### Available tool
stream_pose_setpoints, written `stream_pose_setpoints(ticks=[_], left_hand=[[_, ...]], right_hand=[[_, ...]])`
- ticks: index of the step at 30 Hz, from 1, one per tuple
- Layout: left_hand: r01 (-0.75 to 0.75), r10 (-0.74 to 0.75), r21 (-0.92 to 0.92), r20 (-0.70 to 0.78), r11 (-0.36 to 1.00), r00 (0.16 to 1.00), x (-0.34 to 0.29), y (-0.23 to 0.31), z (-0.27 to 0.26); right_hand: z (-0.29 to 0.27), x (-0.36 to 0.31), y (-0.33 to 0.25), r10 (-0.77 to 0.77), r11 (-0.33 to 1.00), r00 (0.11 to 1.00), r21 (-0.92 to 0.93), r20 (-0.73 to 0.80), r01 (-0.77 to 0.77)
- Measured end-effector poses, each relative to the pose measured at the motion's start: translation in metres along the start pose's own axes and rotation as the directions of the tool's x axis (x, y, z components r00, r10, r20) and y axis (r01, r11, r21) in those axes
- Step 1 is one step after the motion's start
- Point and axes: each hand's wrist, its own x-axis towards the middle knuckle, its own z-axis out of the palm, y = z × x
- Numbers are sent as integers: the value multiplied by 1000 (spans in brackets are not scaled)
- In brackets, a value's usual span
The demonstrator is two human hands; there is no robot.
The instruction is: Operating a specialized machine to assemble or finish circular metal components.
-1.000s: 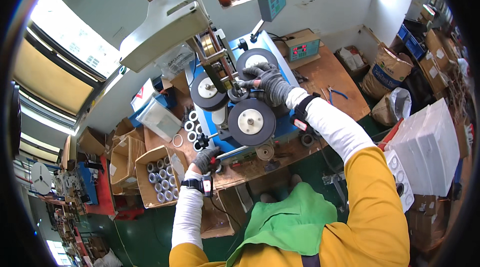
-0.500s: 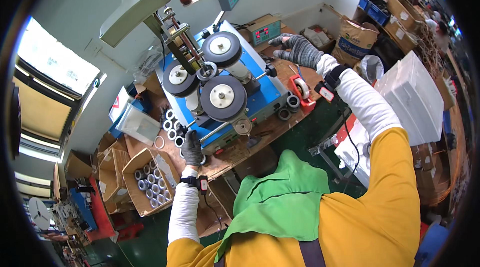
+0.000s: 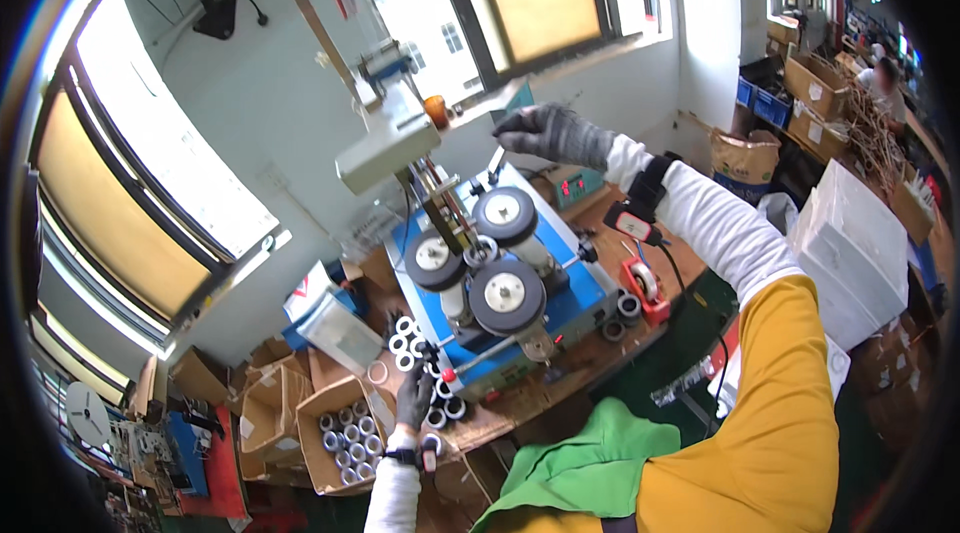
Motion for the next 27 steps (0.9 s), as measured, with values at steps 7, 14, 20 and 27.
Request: stream_pose_setpoints(ticks=[7,14,20,27], left_hand=[[267,-291,-299,-39,916,956,-91,-51,-38],[366,-455,-414,-139,834,879,-130,-36,-49],[329,-389,-300,-167,896,906,-111,-9,-52],[63,-82,-271,-60,961,995,-15,99,-35]], right_hand=[[14,89,-68,-119,966,987,218,-107,140],[30,97,-66,-193,952,943,181,-270,247],[38,70,-57,-169,986,977,-32,-133,166],[105,2,-19,-112,992,994,-60,-13,111]])
